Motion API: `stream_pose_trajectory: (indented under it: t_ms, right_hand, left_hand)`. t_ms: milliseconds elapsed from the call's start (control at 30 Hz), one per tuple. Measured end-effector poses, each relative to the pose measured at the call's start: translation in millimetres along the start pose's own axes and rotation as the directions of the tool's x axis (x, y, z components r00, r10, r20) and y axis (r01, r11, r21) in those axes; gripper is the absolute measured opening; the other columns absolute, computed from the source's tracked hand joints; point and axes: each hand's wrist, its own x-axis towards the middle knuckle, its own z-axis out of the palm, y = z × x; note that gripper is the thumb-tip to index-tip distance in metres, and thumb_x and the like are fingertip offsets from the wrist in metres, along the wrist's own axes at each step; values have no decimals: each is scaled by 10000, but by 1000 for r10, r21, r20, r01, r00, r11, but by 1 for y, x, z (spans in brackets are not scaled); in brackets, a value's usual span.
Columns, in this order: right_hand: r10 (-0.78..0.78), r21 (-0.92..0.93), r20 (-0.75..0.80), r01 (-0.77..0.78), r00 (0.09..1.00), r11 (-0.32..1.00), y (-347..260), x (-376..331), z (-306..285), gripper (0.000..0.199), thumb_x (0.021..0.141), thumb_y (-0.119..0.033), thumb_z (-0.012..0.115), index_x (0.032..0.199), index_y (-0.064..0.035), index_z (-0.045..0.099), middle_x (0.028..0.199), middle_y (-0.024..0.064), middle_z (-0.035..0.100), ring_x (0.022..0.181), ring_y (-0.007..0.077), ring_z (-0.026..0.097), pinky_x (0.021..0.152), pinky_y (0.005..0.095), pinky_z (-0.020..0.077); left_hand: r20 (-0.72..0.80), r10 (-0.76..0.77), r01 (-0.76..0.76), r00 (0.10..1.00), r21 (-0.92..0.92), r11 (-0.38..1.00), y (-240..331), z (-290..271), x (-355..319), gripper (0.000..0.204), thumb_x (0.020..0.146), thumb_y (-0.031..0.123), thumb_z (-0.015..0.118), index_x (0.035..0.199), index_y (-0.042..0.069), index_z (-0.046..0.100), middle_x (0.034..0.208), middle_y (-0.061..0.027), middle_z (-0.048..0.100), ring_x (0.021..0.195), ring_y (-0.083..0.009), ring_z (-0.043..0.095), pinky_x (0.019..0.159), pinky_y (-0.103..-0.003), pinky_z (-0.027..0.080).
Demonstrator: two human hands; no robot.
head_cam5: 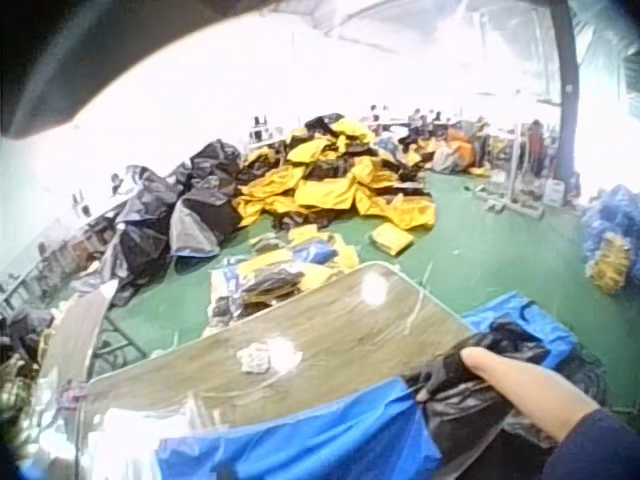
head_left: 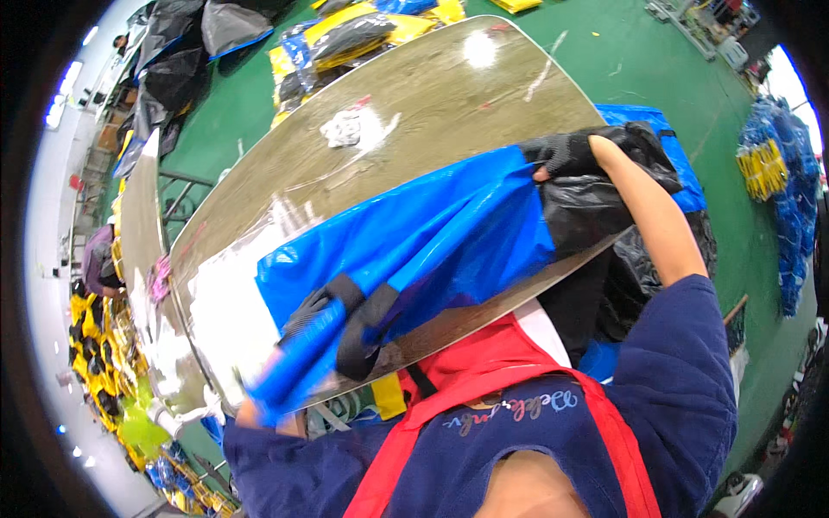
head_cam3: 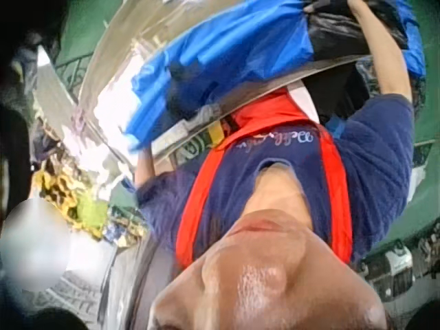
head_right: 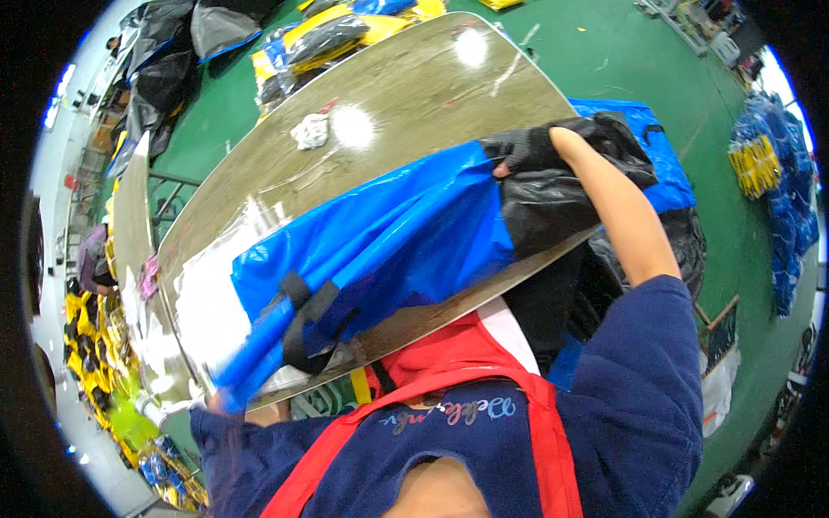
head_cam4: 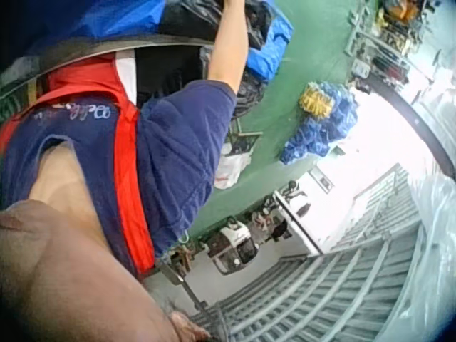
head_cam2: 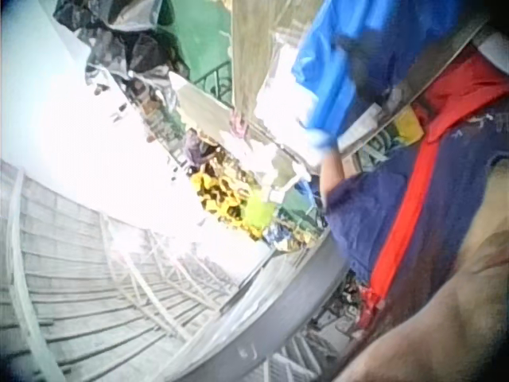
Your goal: The person folds yellow and blue delivery bags on a table, places each folded bag into a clear plastic sleeve, and sets the packaged bags aside. The process is repeated for multiple bags of both colors.
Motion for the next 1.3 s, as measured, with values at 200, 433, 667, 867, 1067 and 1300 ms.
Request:
stream_pose_trajectory:
  t_ms: [200,433,667,867,1067,1300]
  right_hand:
    - [435,-233,-52,-434,899,870,-19,-1,-7,425,818,-444,685,889,-25,686,841,96,665,802,168,585,750,319,454]
    - [161,-661,-268,-303,950,686,-52,5,19,473,909,-488,481,1272,-196,566,1218,153,599,1086,353,582,945,438,432]
    - [385,-599,-372,-536,844,595,53,45,29,691,759,-674,542,1130,-105,666,1153,193,627,1081,374,592,959,456,423]
    - [392,-621,-369,-537,843,571,13,40,29,650,800,-655,506,1149,-127,655,1163,168,632,1073,349,602,950,463,430]
    - [193,-764,-453,-491,870,419,-88,-71,13,514,827,-462,570,1285,-230,549,1270,150,533,1255,330,424,1068,489,263]
    - [-126,-472,-821,-539,556,698,15,-105,41,469,862,-417,607,1268,-187,559,1364,132,487,1286,316,415,1086,499,260]
  left_hand:
    - [-373,-384,-303,845,-925,231,-54,46,-157,661,938,494,480,1383,18,368,1400,-141,383,1280,-242,350,1096,-385,232]
    - [-515,-839,214,178,-812,544,17,42,-92,463,843,473,668,828,11,642,738,-100,639,666,-178,544,653,-348,467]
    - [-927,-276,956,254,197,220,68,-11,-31,581,867,276,603,1355,39,392,1337,-251,430,1213,-409,441,986,-449,392]
    - [-595,395,-252,700,311,916,269,-61,209,496,932,371,458,1304,45,490,1288,-214,529,1236,-370,462,1088,-515,253]
    - [-517,129,17,846,269,963,246,-14,264,959,751,694,530,1445,75,299,1516,-241,192,1401,-435,157,1080,-645,36]
    - [-644,121,-57,755,119,991,270,-3,292,927,795,582,561,1370,-101,314,1447,-312,280,1383,-430,207,1132,-543,75]
